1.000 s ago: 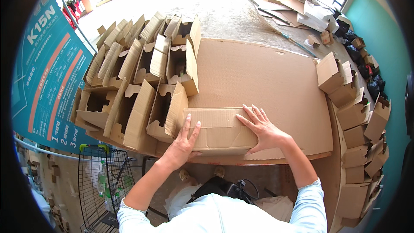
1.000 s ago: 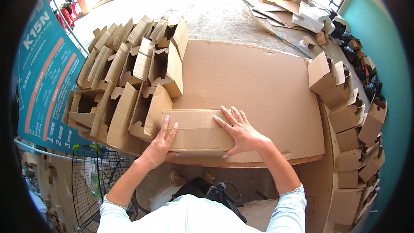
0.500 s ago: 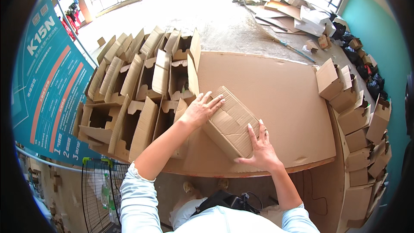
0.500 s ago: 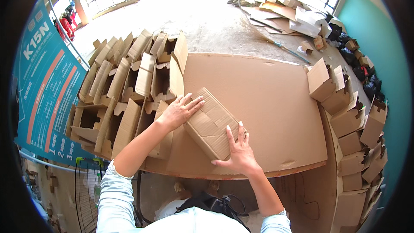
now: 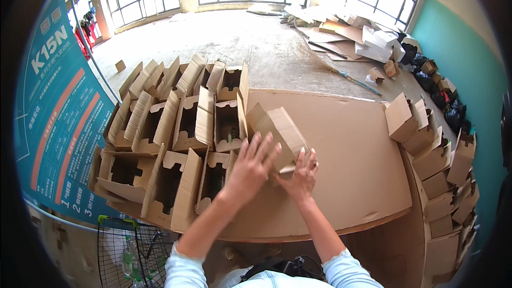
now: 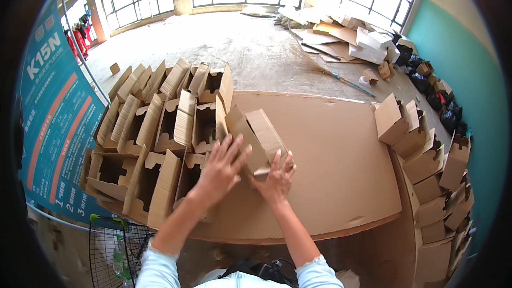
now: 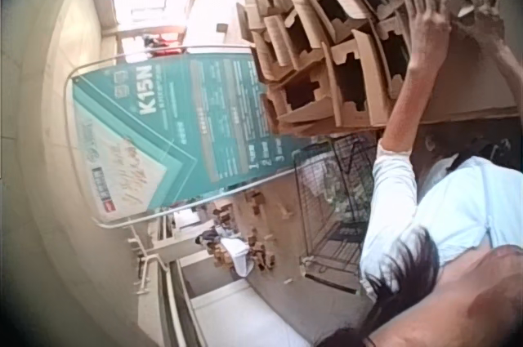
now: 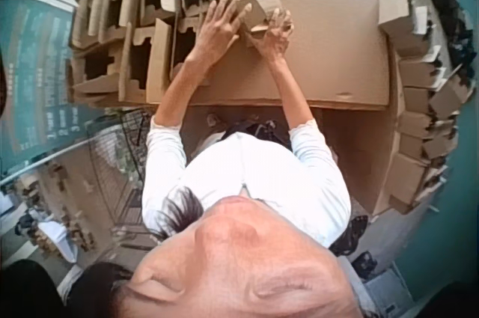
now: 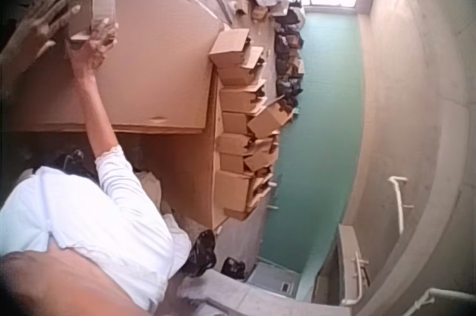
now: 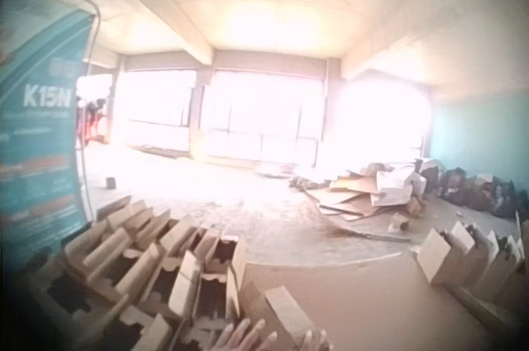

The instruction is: The person takes plastic bottles from a shopping cart and places them individually into cardboard boxes on a table, then moves the finished boxes to a stack.

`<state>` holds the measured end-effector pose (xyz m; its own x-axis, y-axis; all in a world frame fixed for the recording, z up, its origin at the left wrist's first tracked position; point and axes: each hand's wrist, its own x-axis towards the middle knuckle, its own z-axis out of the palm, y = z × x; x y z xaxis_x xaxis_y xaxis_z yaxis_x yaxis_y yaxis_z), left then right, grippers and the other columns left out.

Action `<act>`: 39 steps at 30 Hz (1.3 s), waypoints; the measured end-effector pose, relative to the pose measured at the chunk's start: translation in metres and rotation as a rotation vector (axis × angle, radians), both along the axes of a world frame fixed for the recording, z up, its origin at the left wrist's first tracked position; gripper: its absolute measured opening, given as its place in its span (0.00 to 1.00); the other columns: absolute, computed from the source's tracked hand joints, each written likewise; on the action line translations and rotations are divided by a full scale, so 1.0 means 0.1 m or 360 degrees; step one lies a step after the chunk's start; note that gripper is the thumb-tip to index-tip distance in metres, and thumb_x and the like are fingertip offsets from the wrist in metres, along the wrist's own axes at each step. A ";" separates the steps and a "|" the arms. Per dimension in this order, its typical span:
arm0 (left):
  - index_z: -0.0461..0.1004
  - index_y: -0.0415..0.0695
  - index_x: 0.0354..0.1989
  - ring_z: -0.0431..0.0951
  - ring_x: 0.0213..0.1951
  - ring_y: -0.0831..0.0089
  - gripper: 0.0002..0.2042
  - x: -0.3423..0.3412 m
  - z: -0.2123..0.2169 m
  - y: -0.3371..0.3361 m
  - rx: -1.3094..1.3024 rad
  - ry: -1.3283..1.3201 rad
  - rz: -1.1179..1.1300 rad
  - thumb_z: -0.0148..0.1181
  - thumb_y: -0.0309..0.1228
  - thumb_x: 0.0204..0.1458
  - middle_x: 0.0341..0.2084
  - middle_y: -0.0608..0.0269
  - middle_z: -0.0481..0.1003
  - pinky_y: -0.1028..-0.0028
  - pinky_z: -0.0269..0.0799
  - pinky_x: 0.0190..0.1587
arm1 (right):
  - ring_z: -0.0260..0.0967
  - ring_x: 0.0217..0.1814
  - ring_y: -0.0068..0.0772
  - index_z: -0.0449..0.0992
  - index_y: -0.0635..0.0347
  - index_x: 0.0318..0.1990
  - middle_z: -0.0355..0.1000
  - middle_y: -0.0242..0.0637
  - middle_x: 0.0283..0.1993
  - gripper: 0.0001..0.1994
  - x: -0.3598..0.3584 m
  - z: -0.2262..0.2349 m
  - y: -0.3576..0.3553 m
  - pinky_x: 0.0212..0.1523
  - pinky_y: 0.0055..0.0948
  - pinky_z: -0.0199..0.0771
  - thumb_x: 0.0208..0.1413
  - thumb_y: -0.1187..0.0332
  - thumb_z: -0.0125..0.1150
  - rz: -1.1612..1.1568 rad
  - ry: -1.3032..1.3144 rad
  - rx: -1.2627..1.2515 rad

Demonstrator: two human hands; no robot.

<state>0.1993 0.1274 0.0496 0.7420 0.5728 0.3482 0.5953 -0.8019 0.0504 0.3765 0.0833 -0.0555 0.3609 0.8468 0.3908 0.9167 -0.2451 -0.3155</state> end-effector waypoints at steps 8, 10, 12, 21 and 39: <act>0.67 0.38 0.58 0.62 0.62 0.48 0.27 -0.81 -0.50 -1.62 -0.0950 -0.0335 -0.0017 0.66 0.32 0.48 0.61 0.41 0.61 0.60 0.62 0.61 | 0.51 0.65 0.72 0.50 0.58 0.70 0.41 0.55 0.71 0.57 -0.32 0.10 1.47 0.59 0.51 0.68 0.35 0.33 0.67 -0.0354 0.0063 -0.0284; 0.64 0.40 0.61 0.58 0.65 0.47 0.32 -1.05 -0.73 -2.00 -0.1092 -0.0436 0.0228 0.68 0.28 0.45 0.65 0.44 0.55 0.58 0.60 0.64 | 0.51 0.65 0.70 0.49 0.57 0.71 0.40 0.56 0.72 0.57 -0.50 0.14 1.77 0.60 0.46 0.67 0.37 0.31 0.64 -0.0391 -0.0060 -0.0362; 0.64 0.39 0.60 0.59 0.64 0.47 0.29 -1.23 -0.91 -2.14 -0.1146 -0.0417 0.0356 0.66 0.30 0.49 0.65 0.46 0.56 0.59 0.62 0.63 | 0.51 0.66 0.70 0.49 0.58 0.71 0.39 0.57 0.72 0.57 -0.54 0.02 2.03 0.60 0.45 0.66 0.38 0.31 0.64 -0.0438 -0.0162 -0.0346; 0.68 0.37 0.55 0.70 0.56 0.51 0.24 -1.37 -0.71 -1.98 -0.1186 -0.0555 0.0312 0.64 0.31 0.50 0.55 0.44 0.68 0.63 0.68 0.57 | 0.56 0.66 0.65 0.45 0.53 0.72 0.39 0.59 0.73 0.58 -0.23 0.25 2.49 0.60 0.49 0.66 0.38 0.33 0.66 -0.0088 0.0058 -0.0528; 0.70 0.38 0.54 0.66 0.59 0.49 0.21 -0.29 -1.34 -1.83 -0.1435 -0.0408 -0.0630 0.62 0.30 0.53 0.59 0.45 0.65 0.61 0.64 0.60 | 0.39 0.75 0.54 0.55 0.54 0.68 0.50 0.49 0.70 0.37 0.74 -0.71 -2.05 0.71 0.55 0.40 0.53 0.55 0.62 0.0031 0.0079 -0.0507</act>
<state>0.1706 -0.0552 -0.0845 0.8989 0.4302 0.0831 0.1820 -0.5392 0.8223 0.4500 -0.1212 -0.1261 0.3555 0.9306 0.0872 0.9076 -0.3214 -0.2701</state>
